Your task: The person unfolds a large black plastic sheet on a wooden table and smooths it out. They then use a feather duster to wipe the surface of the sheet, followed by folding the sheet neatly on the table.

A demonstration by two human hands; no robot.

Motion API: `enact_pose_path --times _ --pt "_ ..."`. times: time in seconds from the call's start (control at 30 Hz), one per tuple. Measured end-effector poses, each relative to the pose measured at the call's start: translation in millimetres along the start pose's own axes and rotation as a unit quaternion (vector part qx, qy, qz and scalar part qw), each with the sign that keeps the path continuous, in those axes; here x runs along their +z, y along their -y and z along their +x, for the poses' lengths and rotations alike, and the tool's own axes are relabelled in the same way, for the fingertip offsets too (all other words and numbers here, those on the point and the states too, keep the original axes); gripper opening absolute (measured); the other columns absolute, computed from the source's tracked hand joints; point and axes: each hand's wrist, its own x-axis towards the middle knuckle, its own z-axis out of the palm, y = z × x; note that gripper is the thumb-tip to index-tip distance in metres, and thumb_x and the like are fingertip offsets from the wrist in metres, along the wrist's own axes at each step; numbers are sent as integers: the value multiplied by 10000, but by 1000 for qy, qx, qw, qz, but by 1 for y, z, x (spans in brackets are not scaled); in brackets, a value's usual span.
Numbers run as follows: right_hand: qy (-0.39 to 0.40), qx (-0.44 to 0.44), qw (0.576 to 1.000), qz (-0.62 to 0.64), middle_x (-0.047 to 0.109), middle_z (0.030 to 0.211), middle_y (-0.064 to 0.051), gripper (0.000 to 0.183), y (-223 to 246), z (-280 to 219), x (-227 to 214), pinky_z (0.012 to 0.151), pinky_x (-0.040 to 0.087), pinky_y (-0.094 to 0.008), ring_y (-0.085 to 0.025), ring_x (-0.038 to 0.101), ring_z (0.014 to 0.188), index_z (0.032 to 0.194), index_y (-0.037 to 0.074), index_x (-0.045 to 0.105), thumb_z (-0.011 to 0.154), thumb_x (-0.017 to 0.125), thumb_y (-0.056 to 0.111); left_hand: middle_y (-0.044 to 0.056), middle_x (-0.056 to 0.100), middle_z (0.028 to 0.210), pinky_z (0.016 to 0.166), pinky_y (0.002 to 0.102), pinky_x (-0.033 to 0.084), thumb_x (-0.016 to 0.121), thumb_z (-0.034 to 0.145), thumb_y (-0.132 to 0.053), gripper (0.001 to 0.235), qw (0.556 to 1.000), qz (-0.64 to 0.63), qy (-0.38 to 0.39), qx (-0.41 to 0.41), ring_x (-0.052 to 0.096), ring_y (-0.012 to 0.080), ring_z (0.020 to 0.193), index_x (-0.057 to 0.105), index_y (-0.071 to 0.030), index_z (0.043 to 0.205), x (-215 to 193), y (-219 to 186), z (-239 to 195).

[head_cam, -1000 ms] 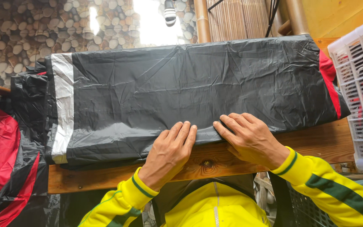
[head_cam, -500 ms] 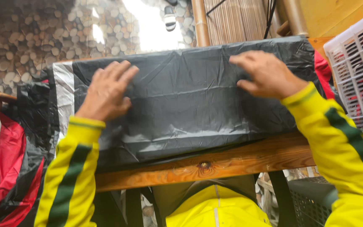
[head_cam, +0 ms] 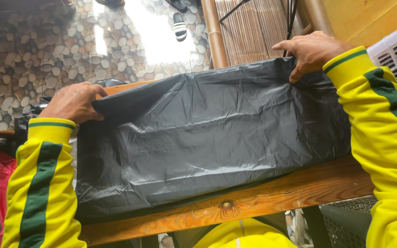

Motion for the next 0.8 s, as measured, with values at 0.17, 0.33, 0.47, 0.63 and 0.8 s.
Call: enact_pose_path --times 0.17,0.33,0.47,0.63,0.8 --pt "-23 -10 999 -23 609 1209 -23 738 -12 7 11 1054 285 -433 -263 535 1174 1245 312 569 584 864 459 99 544 1034 785 452 499 779 755 -240 502 1000 -13 -1 -6 582 297 992 596 -160 1215 0 -4 -10" --pt "24 26 994 108 584 1312 -22 847 -11 -5 3 980 405 -450 -300 538 1197 1302 256 498 557 886 359 111 682 1010 743 473 525 693 800 -231 263 1000 14 -17 -21 653 322 957 605 -175 1041 6 -8 -16" --pt "57 58 989 123 578 1316 -88 865 -3 -8 -6 887 475 -447 -324 581 1155 1308 204 494 557 906 322 125 685 1041 768 479 527 714 793 -261 322 998 27 -48 -21 652 339 984 595 -172 1079 24 2 -12" --pt "-3 -8 997 71 692 989 -108 494 -29 13 15 708 486 -408 -284 644 880 1015 172 683 601 854 380 93 695 1010 748 468 525 730 769 -290 327 993 36 -110 -11 657 350 933 572 -141 1014 40 11 -11" --pt "34 42 994 100 630 1182 -115 737 -15 -20 0 843 451 -425 -318 590 1062 1224 231 518 592 870 371 72 678 1008 706 450 536 716 785 -260 282 988 35 -148 19 659 328 890 566 -122 980 46 13 -15"
